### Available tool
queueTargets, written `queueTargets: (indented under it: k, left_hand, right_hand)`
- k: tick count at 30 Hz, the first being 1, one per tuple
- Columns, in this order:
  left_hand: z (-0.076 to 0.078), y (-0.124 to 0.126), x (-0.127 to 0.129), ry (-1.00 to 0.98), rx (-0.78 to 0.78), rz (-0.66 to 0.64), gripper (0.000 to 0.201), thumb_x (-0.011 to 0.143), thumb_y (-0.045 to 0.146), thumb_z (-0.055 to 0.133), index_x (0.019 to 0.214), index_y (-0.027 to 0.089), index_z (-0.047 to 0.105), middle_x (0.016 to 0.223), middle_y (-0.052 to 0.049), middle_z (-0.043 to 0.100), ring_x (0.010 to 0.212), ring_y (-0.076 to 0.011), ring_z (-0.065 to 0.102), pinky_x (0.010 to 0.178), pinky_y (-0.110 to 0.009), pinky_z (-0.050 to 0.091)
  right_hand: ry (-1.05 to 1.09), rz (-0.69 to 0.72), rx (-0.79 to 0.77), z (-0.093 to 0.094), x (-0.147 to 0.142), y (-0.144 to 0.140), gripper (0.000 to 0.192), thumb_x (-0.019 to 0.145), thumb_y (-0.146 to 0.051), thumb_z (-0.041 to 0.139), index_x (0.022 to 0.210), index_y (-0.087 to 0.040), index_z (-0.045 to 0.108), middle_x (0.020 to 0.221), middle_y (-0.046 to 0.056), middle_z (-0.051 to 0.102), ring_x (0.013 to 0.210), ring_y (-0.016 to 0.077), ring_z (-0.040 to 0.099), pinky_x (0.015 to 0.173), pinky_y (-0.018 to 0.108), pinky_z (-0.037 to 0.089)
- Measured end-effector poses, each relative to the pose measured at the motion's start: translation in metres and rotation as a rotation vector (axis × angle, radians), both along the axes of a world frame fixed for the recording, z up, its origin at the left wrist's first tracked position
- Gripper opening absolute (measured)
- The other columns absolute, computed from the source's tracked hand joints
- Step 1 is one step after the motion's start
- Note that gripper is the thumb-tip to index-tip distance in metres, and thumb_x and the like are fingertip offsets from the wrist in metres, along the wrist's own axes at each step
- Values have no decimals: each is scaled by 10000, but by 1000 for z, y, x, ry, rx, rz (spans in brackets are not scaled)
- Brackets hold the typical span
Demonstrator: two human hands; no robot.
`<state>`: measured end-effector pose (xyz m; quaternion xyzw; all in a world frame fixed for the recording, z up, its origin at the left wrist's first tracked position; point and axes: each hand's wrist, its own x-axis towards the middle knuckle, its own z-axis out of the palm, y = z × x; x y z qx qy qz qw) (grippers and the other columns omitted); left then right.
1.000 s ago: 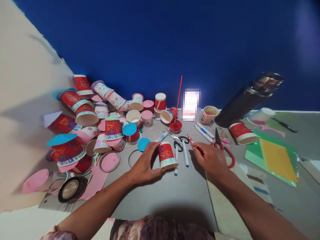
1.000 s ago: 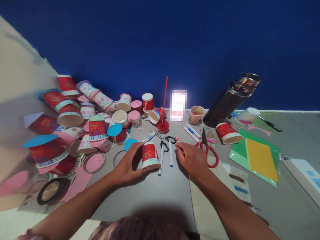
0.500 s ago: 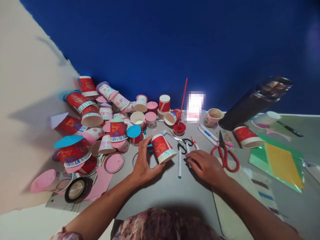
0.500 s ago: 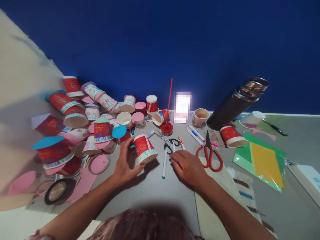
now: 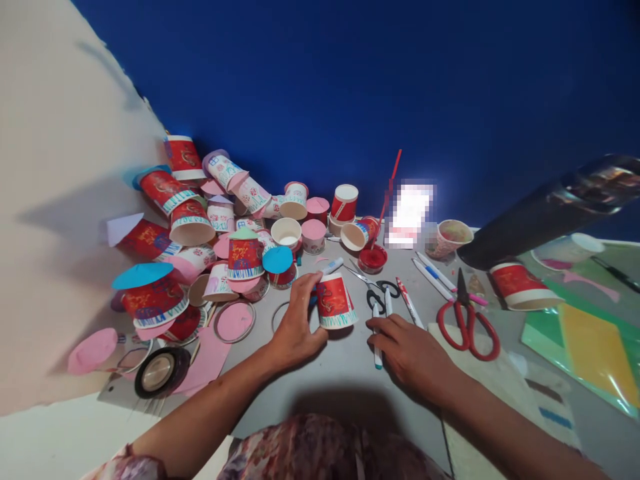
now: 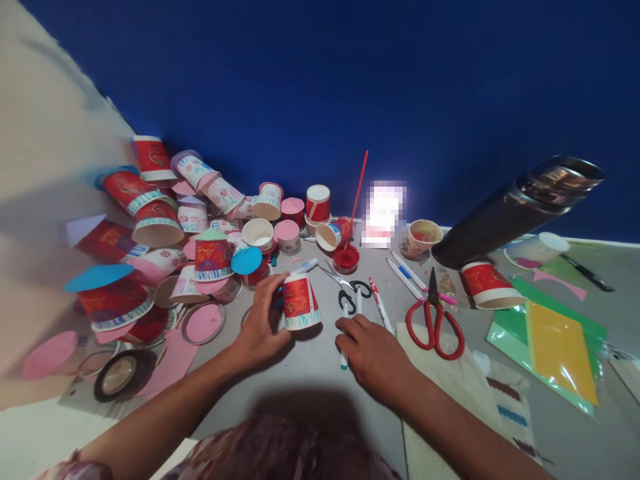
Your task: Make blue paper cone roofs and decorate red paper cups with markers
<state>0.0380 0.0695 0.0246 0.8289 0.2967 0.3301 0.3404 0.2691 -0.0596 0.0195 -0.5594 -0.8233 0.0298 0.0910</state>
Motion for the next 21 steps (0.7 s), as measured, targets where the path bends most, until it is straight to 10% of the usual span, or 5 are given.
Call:
queueTargets:
  k: [12, 21]
  left_hand:
    - [-3, -2, 5, -270, -669, -137, 869, 724, 202, 781, 1457, 263, 318, 1489, -180, 485, 1385, -322, 520, 1129, -524, 455]
    - [3, -3, 3, -349, -869, -350, 949, 676, 325, 906, 1462, 274, 378, 1473, -180, 521, 1336, -360, 563, 1053, -527, 506]
  right_hand:
    - [249, -110, 48, 11, 8, -3, 269, 986, -177, 482, 1198, -179, 647, 1158, 127, 722, 1019, 266, 661, 820, 403, 572]
    - [815, -219, -150, 21, -1, 2, 1141, 736, -577, 826, 1628, -294, 173, 1571, 188, 438, 1310, 365, 568, 980, 481, 548]
